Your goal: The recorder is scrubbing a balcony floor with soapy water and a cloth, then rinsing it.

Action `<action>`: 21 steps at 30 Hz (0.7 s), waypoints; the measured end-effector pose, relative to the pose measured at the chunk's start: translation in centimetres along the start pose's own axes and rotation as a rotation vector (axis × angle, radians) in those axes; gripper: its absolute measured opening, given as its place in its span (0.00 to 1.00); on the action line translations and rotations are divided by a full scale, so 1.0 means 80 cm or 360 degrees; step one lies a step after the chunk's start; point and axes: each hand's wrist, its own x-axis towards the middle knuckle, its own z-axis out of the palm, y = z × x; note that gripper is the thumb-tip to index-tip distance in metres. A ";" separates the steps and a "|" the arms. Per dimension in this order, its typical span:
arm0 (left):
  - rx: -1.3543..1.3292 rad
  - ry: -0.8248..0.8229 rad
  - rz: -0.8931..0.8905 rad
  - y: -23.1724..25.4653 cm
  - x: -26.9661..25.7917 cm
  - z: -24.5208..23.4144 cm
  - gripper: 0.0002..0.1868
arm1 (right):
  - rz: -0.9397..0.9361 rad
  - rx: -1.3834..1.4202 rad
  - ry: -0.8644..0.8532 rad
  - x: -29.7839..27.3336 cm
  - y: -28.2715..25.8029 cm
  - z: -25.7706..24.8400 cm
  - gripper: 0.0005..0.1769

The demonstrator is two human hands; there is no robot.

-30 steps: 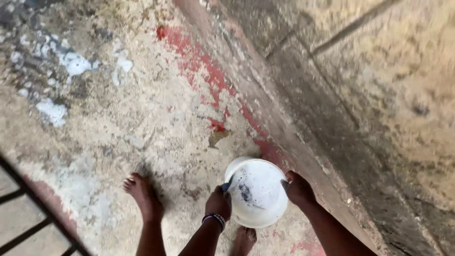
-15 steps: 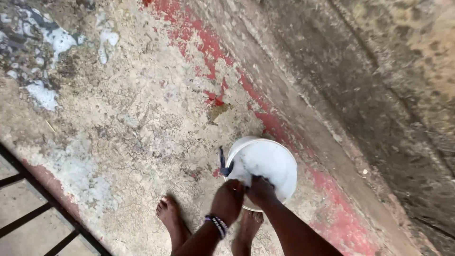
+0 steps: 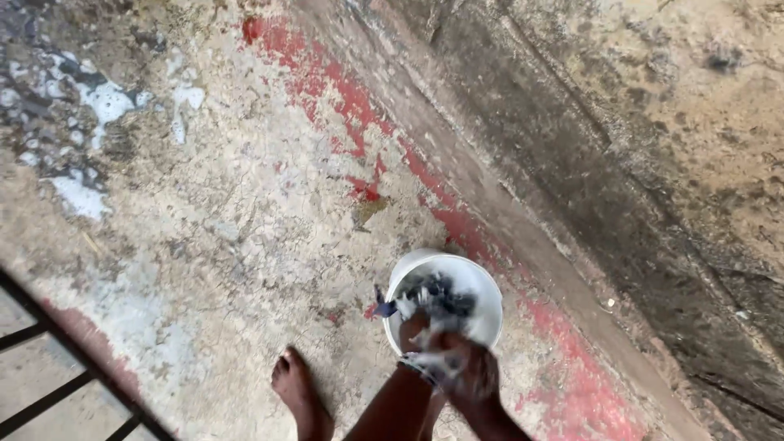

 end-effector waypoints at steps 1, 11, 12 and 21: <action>0.0290 0.0085 0.0436 -0.027 0.016 0.015 0.30 | 0.0161 0.0138 -0.0037 0.008 -0.003 0.008 0.33; -0.0016 0.0009 0.0087 0.017 0.000 -0.009 0.30 | -0.0083 0.0332 -0.0049 -0.052 -0.114 -0.026 0.24; -0.0040 0.0003 0.0103 0.039 0.000 -0.003 0.30 | -0.0103 0.0331 -0.0027 -0.045 -0.104 -0.030 0.24; 0.0160 0.0054 0.0281 0.025 0.000 -0.004 0.30 | -0.0500 -0.0025 0.0393 -0.038 -0.051 0.001 0.14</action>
